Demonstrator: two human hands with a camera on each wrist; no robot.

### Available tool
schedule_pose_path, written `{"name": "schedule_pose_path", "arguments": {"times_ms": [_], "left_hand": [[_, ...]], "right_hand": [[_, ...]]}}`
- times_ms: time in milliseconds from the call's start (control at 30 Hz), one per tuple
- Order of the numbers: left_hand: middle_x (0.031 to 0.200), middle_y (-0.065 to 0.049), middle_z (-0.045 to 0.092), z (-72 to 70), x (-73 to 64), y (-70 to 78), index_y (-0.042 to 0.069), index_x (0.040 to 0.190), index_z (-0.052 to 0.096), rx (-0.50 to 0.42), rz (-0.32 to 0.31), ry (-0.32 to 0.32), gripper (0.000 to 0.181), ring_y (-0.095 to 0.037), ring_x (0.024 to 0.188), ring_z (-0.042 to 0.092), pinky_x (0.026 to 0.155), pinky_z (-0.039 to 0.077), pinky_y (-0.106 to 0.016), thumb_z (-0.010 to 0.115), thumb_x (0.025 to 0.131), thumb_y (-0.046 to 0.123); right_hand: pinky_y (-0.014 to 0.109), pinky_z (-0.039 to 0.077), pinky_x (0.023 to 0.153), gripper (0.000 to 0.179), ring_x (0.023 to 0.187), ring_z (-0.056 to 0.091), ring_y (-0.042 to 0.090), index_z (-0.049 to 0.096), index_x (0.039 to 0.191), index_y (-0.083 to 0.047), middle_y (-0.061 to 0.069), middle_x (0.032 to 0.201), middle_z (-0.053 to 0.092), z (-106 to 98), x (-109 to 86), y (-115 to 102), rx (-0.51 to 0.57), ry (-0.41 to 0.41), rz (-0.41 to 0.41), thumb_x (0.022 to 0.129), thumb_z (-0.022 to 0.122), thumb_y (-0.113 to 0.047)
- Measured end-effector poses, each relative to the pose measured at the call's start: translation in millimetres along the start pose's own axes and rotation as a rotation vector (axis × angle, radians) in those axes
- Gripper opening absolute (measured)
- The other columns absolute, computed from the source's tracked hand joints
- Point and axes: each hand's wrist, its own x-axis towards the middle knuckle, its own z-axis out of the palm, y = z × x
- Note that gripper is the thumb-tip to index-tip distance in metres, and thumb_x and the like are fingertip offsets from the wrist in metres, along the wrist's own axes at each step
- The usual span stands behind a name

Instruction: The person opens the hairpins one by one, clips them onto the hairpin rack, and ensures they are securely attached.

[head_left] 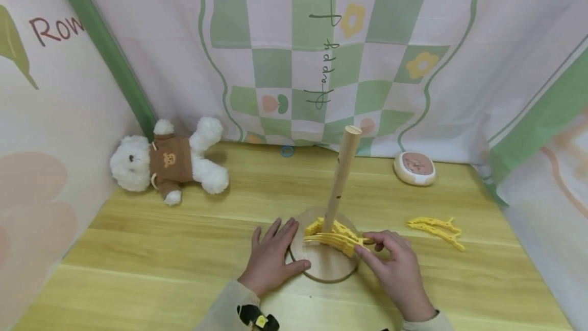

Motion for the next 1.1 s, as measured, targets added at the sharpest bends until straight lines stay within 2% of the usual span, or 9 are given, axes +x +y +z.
{"name": "schedule_pose_path", "arguments": {"times_ms": [233,467,667,1100], "left_hand": [[0.162,0.0,0.032,1.9,0.6,-1.6,0.018,0.157,0.035,0.004,0.001,0.0,0.091,-0.031,0.151,0.023,0.116,0.004,-0.067,0.064,0.086,0.067],[0.163,0.0,0.031,2.3,0.7,-2.5,0.018,0.158,0.035,0.011,0.002,-0.001,0.092,-0.031,0.151,0.023,0.116,0.004,-0.067,0.062,0.086,0.068],[0.162,0.0,0.031,1.7,0.6,-1.7,0.018,0.158,0.034,0.017,0.003,0.0,0.092,-0.031,0.151,0.023,0.116,0.005,-0.067,0.063,0.086,0.068],[0.163,-0.001,0.031,1.6,0.4,-1.3,0.017,0.158,0.034,0.026,0.008,-0.002,0.092,-0.032,0.151,0.023,0.116,0.005,-0.067,0.062,0.086,0.068]], "right_hand": [[0.021,0.033,0.079,0.037,0.074,0.053,0.011,0.074,0.098,-0.011,-0.004,0.079,0.066,1.7,1.0,-1.1,0.004,0.008,-0.006,0.066,0.089,0.0],[0.022,0.034,0.078,0.037,0.074,0.053,0.011,0.074,0.099,-0.011,-0.01,0.079,0.064,1.8,1.3,-1.7,0.0,0.009,-0.003,0.067,0.089,0.0],[0.023,0.033,0.079,0.037,0.074,0.053,0.011,0.074,0.099,-0.01,-0.007,0.079,0.065,2.0,1.4,-2.1,-0.002,0.011,-0.007,0.066,0.088,0.001],[0.024,0.033,0.08,0.036,0.074,0.052,0.011,0.074,0.099,-0.007,-0.01,0.078,0.063,3.3,1.8,-1.4,0.006,0.016,-0.016,0.066,0.088,0.001]]}}
